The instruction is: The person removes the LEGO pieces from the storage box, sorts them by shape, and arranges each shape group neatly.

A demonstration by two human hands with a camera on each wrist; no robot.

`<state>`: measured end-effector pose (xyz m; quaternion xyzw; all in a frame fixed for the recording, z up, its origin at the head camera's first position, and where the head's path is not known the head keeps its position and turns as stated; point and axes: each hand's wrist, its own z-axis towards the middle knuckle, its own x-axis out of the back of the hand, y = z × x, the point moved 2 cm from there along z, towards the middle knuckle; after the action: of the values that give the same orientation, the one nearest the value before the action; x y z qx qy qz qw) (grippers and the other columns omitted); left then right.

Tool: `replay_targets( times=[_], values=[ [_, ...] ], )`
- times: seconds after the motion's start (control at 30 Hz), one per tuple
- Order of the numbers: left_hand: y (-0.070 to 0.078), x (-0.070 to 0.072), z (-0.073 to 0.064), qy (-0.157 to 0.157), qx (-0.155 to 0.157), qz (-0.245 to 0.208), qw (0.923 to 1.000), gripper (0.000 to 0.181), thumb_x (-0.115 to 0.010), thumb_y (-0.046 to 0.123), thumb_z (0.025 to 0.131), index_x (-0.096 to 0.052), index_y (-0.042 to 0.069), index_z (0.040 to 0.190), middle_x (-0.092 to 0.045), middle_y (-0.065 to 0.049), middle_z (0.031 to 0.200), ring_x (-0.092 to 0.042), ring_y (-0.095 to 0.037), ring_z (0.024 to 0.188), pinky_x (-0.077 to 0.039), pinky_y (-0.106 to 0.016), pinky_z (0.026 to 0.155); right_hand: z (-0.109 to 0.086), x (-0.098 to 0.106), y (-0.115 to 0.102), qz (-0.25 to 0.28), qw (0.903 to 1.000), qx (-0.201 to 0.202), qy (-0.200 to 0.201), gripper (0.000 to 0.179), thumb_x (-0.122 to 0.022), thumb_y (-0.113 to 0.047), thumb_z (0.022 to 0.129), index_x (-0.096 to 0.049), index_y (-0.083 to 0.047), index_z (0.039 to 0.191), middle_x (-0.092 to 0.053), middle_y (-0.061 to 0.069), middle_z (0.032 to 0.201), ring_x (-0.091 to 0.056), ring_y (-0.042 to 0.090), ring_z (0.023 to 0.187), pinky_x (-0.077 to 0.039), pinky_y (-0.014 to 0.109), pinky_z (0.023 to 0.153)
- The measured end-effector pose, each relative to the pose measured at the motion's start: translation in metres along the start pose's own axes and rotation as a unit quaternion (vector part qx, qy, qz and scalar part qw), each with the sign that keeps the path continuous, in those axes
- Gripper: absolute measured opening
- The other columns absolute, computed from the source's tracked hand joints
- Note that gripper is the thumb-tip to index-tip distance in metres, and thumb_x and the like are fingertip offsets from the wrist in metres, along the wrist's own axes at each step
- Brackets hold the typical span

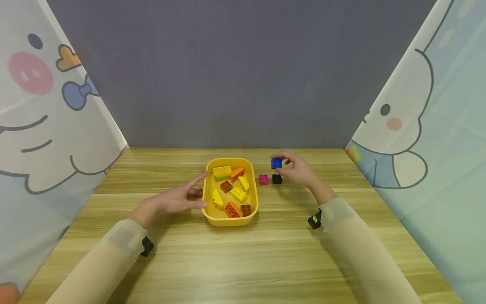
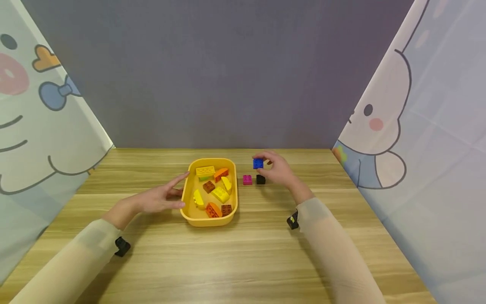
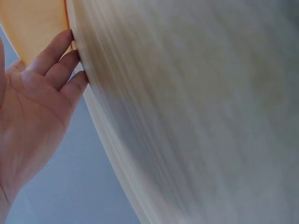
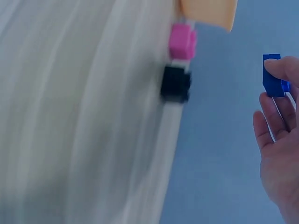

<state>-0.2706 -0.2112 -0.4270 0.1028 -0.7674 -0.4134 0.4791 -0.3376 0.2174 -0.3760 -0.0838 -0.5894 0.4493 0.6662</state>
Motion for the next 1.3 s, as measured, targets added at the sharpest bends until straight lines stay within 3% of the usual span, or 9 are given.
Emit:
replay_targets(
  times=[0.17, 0.3, 0.67, 0.9, 1.3],
  values=[
    [0.001, 0.000, 0.000, 0.000, 0.004, 0.000, 1.0000, 0.112, -0.076, 0.057, 0.101, 0.004, 0.040, 0.177, -0.047, -0.027, 0.169, -0.045, -0.049, 0.157, -0.025, -0.076, 0.129, -0.012, 0.013, 0.022, 0.005, 0.9994, -0.033, -0.014, 0.045, -0.078, -0.003, 0.099, -0.069, -0.006, 0.143, -0.067, 0.019, 0.142, -0.060, 0.039, 0.126, -0.049, 0.061, 0.107],
    [0.003, 0.000, -0.002, 0.000, 0.004, 0.004, 1.0000, 0.112, -0.075, 0.057, 0.101, 0.005, 0.040, 0.177, -0.047, -0.028, 0.168, -0.045, -0.050, 0.157, -0.026, -0.077, 0.128, -0.018, 0.019, 0.037, -0.006, 0.9984, -0.052, -0.022, 0.044, -0.078, -0.005, 0.100, -0.069, -0.006, 0.144, -0.064, 0.020, 0.143, -0.060, 0.040, 0.126, -0.050, 0.055, 0.106],
    [0.003, -0.001, -0.002, -0.003, 0.006, -0.004, 1.0000, 0.111, -0.075, 0.057, 0.102, 0.006, 0.040, 0.177, -0.048, -0.028, 0.168, -0.045, -0.051, 0.157, -0.025, -0.079, 0.127, -0.029, 0.017, 0.061, -0.029, 0.9912, -0.103, -0.078, 0.044, -0.077, -0.007, 0.102, -0.067, -0.001, 0.145, -0.064, 0.024, 0.141, -0.067, 0.042, 0.124, -0.059, 0.056, 0.105],
    [0.003, 0.001, -0.002, 0.001, 0.010, -0.003, 0.9999, 0.111, -0.076, 0.058, 0.100, 0.005, 0.044, 0.176, -0.047, -0.026, 0.169, -0.044, -0.051, 0.157, -0.024, -0.078, 0.128, -0.027, 0.014, 0.068, -0.009, 0.9896, -0.101, -0.101, 0.044, -0.079, -0.006, 0.101, -0.066, 0.001, 0.143, -0.067, 0.028, 0.136, -0.071, 0.044, 0.119, -0.061, 0.058, 0.103],
    [0.003, -0.001, 0.000, 0.001, 0.004, 0.002, 1.0000, 0.111, -0.075, 0.058, 0.101, 0.004, 0.041, 0.177, -0.047, -0.029, 0.168, -0.045, -0.050, 0.157, -0.026, -0.077, 0.128, -0.023, 0.009, 0.076, -0.039, 0.9808, -0.136, -0.135, 0.047, -0.077, -0.012, 0.104, -0.066, -0.005, 0.149, -0.070, 0.024, 0.136, -0.069, 0.040, 0.124, -0.059, 0.054, 0.106]
  ],
)
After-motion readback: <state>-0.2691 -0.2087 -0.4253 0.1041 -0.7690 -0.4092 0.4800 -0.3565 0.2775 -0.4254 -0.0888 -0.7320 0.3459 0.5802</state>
